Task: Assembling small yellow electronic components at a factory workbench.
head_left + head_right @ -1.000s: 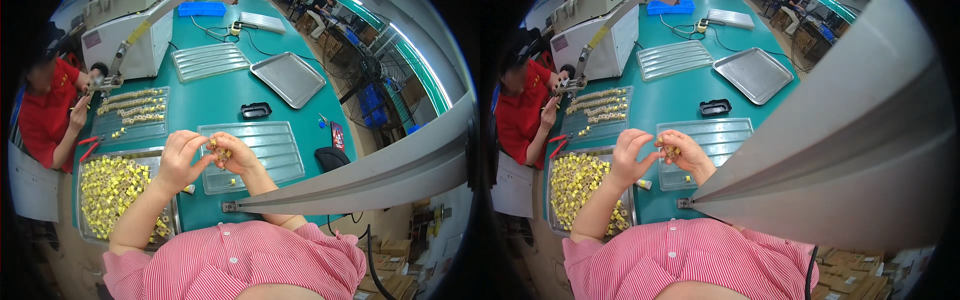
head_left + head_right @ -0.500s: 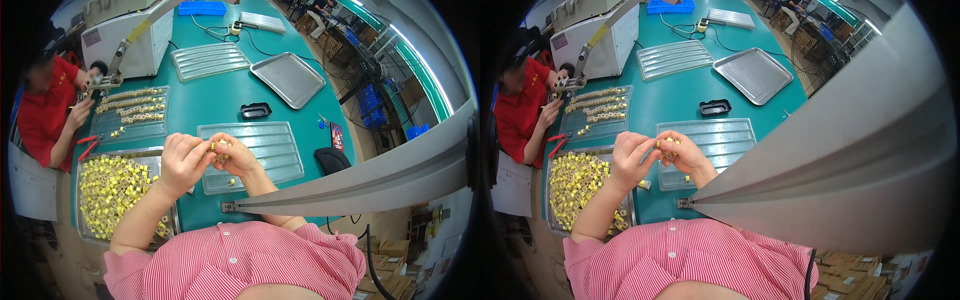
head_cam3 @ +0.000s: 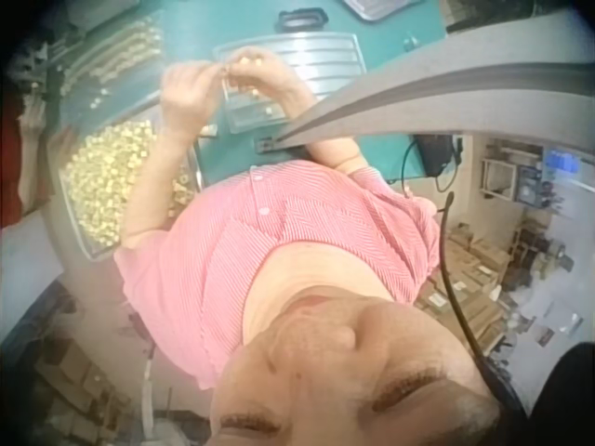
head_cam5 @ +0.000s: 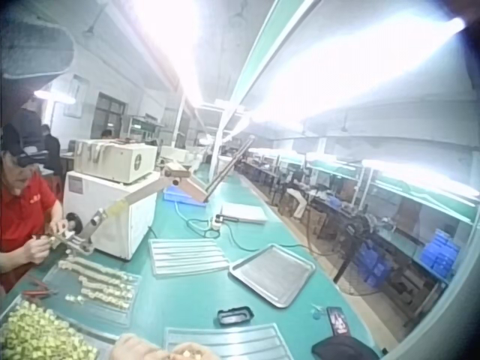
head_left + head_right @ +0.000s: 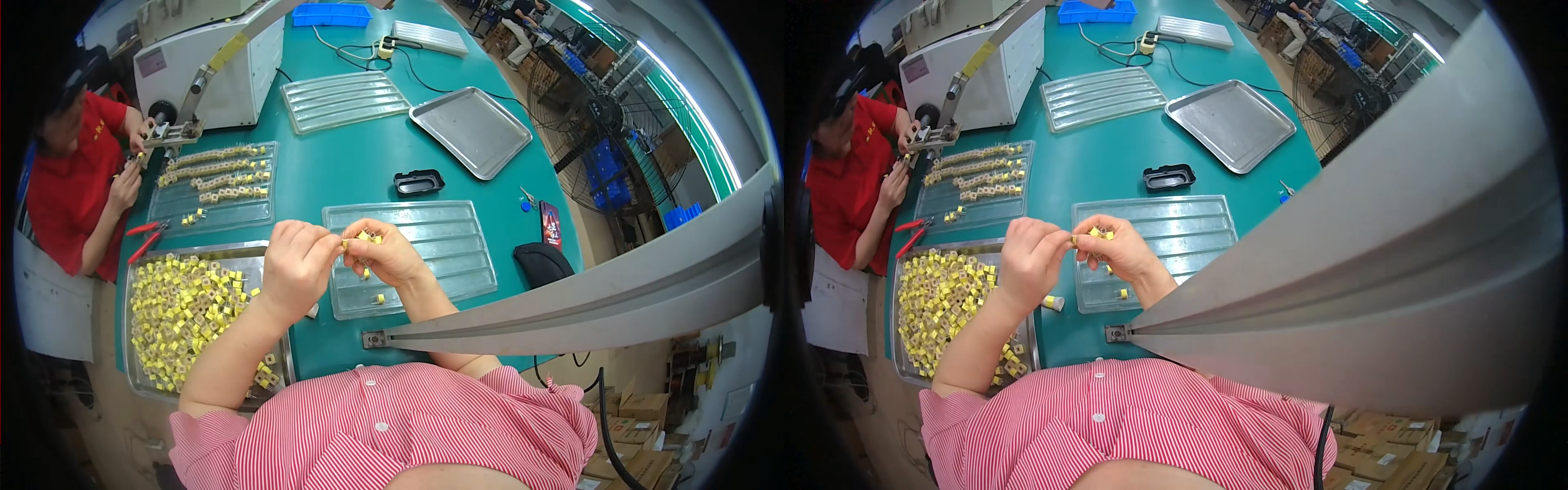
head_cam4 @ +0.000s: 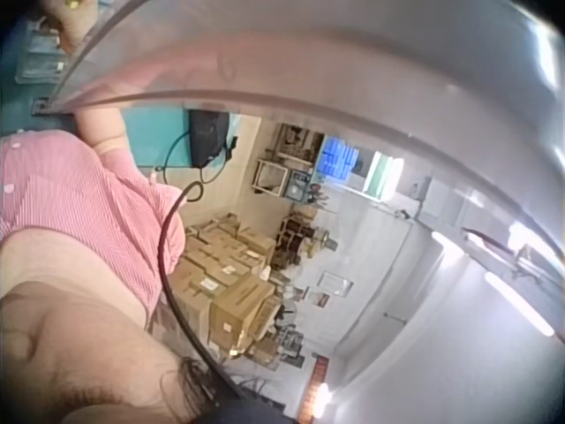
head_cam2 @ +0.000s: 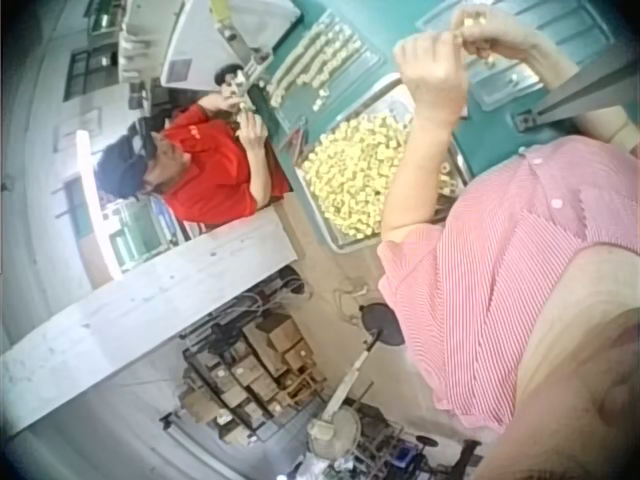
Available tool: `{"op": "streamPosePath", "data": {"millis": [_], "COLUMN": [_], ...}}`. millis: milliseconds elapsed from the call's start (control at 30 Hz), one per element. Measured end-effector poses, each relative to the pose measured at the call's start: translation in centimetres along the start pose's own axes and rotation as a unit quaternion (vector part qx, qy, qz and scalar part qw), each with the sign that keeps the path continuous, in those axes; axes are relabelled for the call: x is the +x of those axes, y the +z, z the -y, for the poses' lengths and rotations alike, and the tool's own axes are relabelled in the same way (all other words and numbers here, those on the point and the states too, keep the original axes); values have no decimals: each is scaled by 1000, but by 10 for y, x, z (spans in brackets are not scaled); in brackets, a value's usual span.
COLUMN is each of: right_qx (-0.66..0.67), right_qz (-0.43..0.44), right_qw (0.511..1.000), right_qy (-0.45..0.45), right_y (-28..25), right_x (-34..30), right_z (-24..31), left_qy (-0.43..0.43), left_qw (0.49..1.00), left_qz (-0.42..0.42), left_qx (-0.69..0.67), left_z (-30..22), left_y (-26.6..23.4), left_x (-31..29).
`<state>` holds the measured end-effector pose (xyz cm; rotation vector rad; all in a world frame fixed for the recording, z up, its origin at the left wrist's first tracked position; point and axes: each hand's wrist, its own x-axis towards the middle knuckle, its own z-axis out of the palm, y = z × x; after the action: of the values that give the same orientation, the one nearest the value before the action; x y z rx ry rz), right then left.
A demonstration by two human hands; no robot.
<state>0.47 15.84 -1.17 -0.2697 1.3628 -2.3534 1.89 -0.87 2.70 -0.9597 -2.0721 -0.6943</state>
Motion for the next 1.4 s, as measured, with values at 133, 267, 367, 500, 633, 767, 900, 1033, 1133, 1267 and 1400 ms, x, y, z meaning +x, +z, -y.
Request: {"op": "streamPosePath", "data": {"millis": [133,267,367,500,633,767,900,1033,1133,1267,1400], "right_qx": [-39,33,67,67,64,55,43,45,37,39,22], "right_qz": [2,16,41,40,42,44,51,50,59,57,59], "right_qw": [999,999,997,997,997,998,998,998,997,997,998], "right_qy": [19,13,9,6,3,-1,-11,-16,-18,-20,-29], "right_y": [4,5,5,5,4,2,-1,3,1,3,4], "right_x": [-1,-3,-3,-3,-3,-5,-5,-7,-8,-8,-9], "right_z": [4,0,-2,-1,-1,1,1,6,6,7,8], "left_qy": [-87,-355,-432,-426,-435,-438,-434,-426,-419,-419,-417], "left_qw": [989,856,703,675,642,631,621,608,605,600,604], "left_qz": [74,125,84,79,78,94,101,100,99,103,102], "left_qx": [-99,-355,-559,-597,-626,-633,-644,-662,-669,-673,-672], "left_z": [9,4,6,6,6,7,6,3,2,2,2], "left_y": [-4,-6,0,3,5,6,5,5,6,6,6], "left_x": [0,4,-3,-6,-7,-6,-4,-4,-5,-5,-5]}}
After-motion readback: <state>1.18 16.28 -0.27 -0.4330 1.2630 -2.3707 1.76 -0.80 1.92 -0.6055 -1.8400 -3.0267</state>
